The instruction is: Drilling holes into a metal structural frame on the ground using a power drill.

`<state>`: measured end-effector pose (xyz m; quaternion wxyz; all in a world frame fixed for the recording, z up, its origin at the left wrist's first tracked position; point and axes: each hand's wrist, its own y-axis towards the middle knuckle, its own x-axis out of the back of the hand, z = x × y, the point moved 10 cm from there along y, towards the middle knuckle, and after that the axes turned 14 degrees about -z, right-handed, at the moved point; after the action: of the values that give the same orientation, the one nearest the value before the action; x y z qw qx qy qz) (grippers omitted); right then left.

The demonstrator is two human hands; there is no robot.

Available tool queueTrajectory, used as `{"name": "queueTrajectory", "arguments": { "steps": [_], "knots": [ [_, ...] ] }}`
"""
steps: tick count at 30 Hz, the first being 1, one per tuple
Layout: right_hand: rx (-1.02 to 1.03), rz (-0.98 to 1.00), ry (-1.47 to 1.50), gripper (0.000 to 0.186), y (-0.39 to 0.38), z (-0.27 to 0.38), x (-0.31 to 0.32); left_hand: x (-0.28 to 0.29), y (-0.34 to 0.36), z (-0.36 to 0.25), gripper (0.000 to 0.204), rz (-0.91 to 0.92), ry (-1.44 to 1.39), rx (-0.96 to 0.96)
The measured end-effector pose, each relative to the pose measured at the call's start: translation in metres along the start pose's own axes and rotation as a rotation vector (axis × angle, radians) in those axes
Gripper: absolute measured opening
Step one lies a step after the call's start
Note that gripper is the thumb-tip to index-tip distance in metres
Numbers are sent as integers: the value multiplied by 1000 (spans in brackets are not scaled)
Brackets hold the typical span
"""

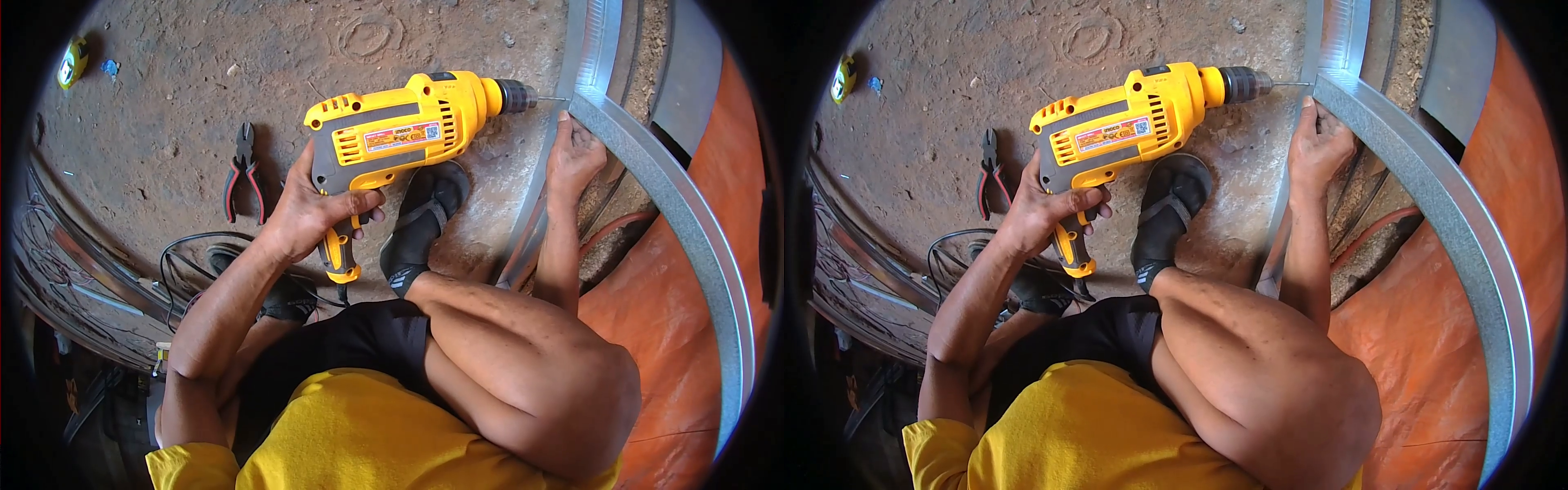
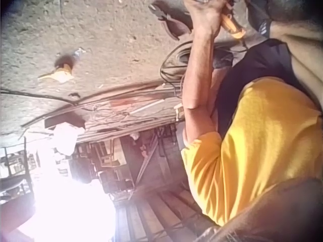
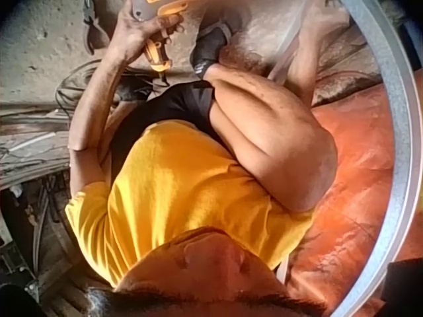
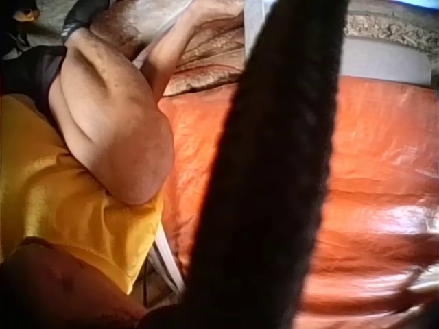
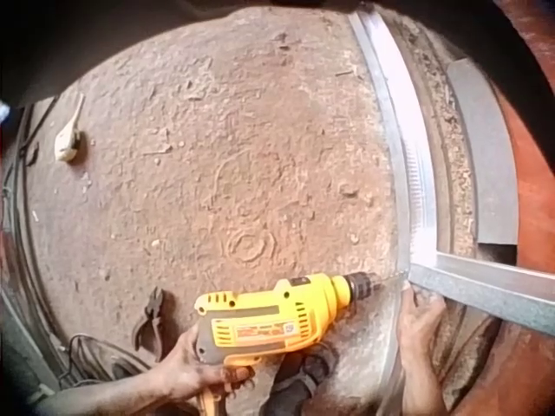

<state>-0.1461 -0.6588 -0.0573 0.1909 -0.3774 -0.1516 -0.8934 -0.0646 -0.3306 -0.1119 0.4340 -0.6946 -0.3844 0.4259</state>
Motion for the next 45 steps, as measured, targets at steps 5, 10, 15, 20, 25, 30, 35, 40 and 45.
{"name": "queueTrajectory", "arguments": {
  "steps": [5,10,15,20,25,30,35,40,45],
  "knots": [
    [-29,14,-49,19,0,-4,0,0,0,-2,56,4,36,-28],
    [-11,0,-24,19,1,-1,-1,-1,0,-3,55,6,1,-23],
    [-10,-19,-17,19,3,-5,1,-2,1,-5,56,3,-6,-10],
    [62,-4,-70,18,2,2,1,1,0,-1,56,14,17,-32],
    [-9,-19,-49,18,2,-4,2,-4,-2,-4,57,25,-24,-10],
    [-5,-8,-44,19,1,-4,2,-3,0,-4,59,34,-7,-16],
    [23,-2,-50,19,1,0,0,-2,-3,-1,58,29,-38,-6],
    [-2,-9,-59,19,2,-7,2,-3,0,-2,57,26,-16,-18],
    [-18,-6,-36,20,1,-4,1,0,1,-1,57,17,11,-40]
  ]
}}
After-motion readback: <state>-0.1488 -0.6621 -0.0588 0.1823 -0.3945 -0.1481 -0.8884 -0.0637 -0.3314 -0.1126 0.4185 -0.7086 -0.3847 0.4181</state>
